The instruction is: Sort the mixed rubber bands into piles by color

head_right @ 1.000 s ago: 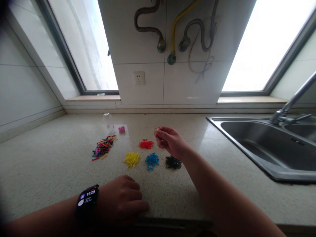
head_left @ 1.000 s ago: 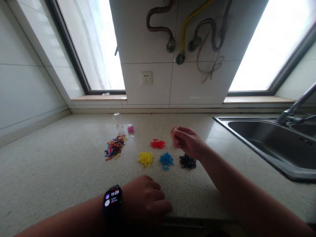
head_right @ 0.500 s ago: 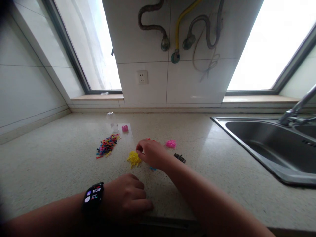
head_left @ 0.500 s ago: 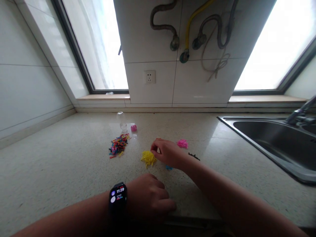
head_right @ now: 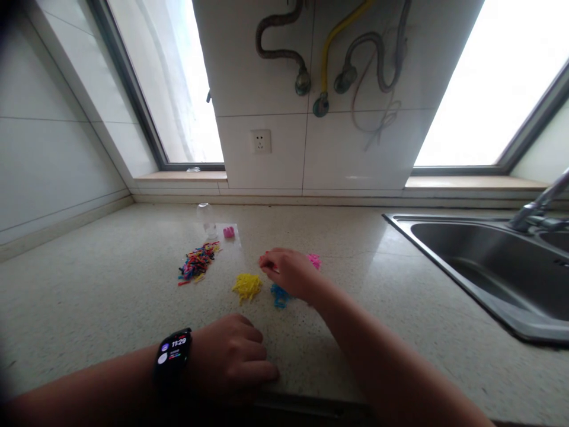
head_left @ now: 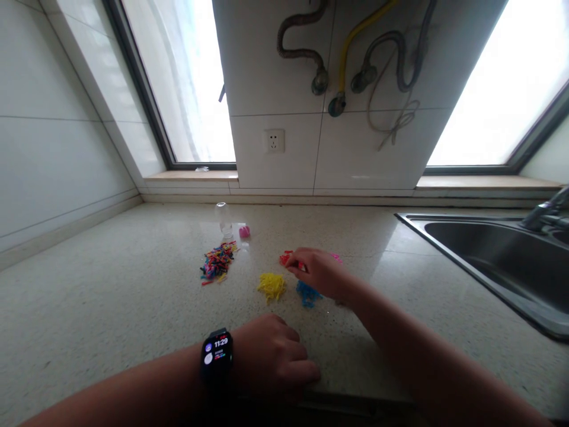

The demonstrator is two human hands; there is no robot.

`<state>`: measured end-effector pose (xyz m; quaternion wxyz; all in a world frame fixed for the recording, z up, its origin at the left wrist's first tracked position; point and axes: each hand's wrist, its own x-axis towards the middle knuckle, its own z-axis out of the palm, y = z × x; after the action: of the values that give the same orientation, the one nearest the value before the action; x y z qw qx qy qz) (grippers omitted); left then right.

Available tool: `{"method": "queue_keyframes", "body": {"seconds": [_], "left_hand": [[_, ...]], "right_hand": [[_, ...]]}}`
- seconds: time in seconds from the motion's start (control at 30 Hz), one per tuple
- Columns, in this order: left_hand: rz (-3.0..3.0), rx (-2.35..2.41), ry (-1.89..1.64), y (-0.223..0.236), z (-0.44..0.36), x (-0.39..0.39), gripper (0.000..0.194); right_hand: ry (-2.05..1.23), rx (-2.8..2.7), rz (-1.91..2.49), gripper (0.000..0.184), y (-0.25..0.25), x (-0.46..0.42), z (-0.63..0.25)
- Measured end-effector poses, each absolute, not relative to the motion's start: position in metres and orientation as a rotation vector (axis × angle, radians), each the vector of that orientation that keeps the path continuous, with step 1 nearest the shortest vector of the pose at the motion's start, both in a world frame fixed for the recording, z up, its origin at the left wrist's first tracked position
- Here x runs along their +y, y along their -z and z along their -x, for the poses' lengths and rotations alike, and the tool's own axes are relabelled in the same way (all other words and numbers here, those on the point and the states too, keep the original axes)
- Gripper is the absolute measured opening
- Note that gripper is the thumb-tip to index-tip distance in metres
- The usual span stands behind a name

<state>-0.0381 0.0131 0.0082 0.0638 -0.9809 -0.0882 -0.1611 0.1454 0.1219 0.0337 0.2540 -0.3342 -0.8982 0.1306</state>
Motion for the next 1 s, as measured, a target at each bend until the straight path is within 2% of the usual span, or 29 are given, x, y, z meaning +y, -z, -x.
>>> {"method": "queue_keyframes", "body": {"seconds": [0.4,0.5,0.6,0.73,1.0], "left_hand": [[2.851,-0.424,0.543,-0.018,0.056,0.030,0.014],[2.791,-0.733,0.601,-0.027,0.076,0.052,0.019],[2.551,-1.313,0.673,-0.035,0.103,0.077,0.023],[2.142,-1.909,0.514,-0.036,0.137,0.104,0.029],[2.123,-1.995,0.360,-0.019,0.154,0.119,0.031]], "right_hand": [[-0.155,-2.235,1.265,0.020,-0.019,0.175,-0.227],[-0.163,-2.247,1.289,0.021,-0.015,0.180,-0.230],[-0.170,-2.250,1.310,0.021,-0.014,0.181,-0.229],[-0.157,-2.243,1.327,0.021,-0.015,0.181,-0.230],[-0.126,-2.262,1.338,0.020,-0.018,0.180,-0.230]]}}
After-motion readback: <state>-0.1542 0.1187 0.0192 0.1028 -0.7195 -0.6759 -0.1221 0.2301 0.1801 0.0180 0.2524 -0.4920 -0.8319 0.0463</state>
